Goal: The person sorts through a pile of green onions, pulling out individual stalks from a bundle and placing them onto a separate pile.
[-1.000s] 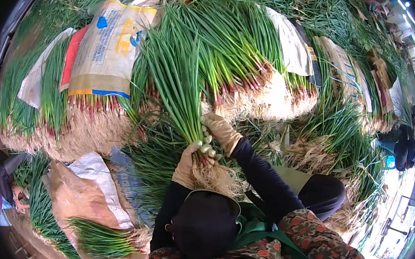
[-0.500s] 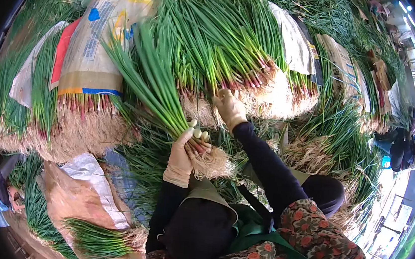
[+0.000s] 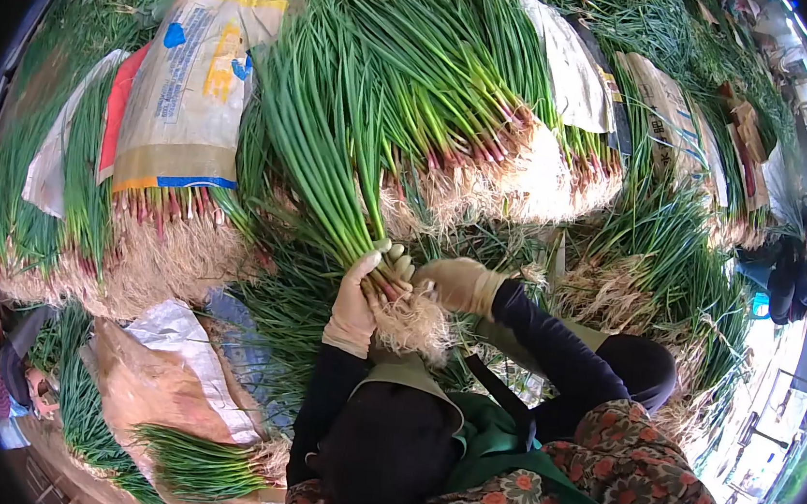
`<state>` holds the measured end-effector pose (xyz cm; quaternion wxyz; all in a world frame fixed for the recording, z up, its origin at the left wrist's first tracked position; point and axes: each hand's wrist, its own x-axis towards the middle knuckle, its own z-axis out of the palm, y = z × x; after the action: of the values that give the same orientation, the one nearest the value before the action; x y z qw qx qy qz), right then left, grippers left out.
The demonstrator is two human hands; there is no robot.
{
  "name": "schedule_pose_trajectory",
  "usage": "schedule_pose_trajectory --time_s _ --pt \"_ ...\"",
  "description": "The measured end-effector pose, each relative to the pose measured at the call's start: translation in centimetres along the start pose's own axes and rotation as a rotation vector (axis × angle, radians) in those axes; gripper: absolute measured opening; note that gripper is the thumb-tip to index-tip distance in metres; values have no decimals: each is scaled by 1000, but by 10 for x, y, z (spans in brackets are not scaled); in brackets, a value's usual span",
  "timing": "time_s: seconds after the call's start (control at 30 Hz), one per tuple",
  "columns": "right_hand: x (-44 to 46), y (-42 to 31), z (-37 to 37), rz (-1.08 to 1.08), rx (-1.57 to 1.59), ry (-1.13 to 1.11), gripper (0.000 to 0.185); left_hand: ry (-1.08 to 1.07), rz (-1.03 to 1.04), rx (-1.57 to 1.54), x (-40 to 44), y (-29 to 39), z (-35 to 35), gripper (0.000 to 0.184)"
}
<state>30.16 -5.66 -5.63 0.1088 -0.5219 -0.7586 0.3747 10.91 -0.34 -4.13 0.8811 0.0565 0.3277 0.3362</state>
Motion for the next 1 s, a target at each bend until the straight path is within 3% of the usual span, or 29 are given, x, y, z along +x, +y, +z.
schedule_pose_trajectory --time_s 0.03,0.1,0.17,0.23,0.33,0.37,0.4,0.43,0.47,0.53,0.6,0.63,0.7,0.73,0.77,0.83,0.87,0.93,0.97,1.0 --pt "3 26 10 -112 79 28 34 -54 5 -93 3 -4 -9 31" --pt "26 31 4 -6 577 266 26 -89 -26 -138 -2 -4 -13 29" --pt "48 2 -20 330 977 251 22 -122 -43 -142 -5 -4 -7 31" --pt "69 -7 -12 507 1413 248 21 -98 -29 -85 -7 -5 -5 32" --pt "74 -10 6 618 1193 249 19 -70 -33 -66 -10 0 -5 33" --pt "80 21 44 303 489 249 23 -39 -50 -81 -9 -1 -8 33" --pt "86 51 82 130 -288 436 27 -4 -72 -99 -9 -3 -13 33" --pt "74 21 53 430 65 322 29 -108 -187 -221 -1 -9 -37 31" --pt "66 3 37 724 423 199 32 -66 -161 -147 -4 -15 -35 30" --pt "73 14 40 618 127 300 33 8 -111 11 -10 -22 -22 29" --pt "75 24 44 632 -124 248 27 -45 -85 -40 -15 -16 -13 25" --pt "64 20 32 635 9 287 21 -114 -56 -98 -18 -5 -4 23" --pt "46 44 44 694 -196 -168 24 -169 21 -165 -26 14 11 22" --pt "41 46 49 611 -243 -491 24 -170 93 -107 -28 24 22 27" --pt "33 54 65 385 -156 -444 25 -188 -6 -154 -22 32 13 32" --pt "42 64 40 519 148 -682 21 -231 -118 -241 -4 39 3 40" --pt "52 40 -6 439 155 -480 25 -244 -134 -285 3 37 3 43" --pt "89 98 10 324 -344 134 33 -179 -140 -249 8 28 -2 47" --pt "109 55 -43 781 216 347 36 -111 -123 -164 10 22 -8 48" --pt "124 69 -46 715 273 430 38 -42 -104 -78 12 19 -10 48"
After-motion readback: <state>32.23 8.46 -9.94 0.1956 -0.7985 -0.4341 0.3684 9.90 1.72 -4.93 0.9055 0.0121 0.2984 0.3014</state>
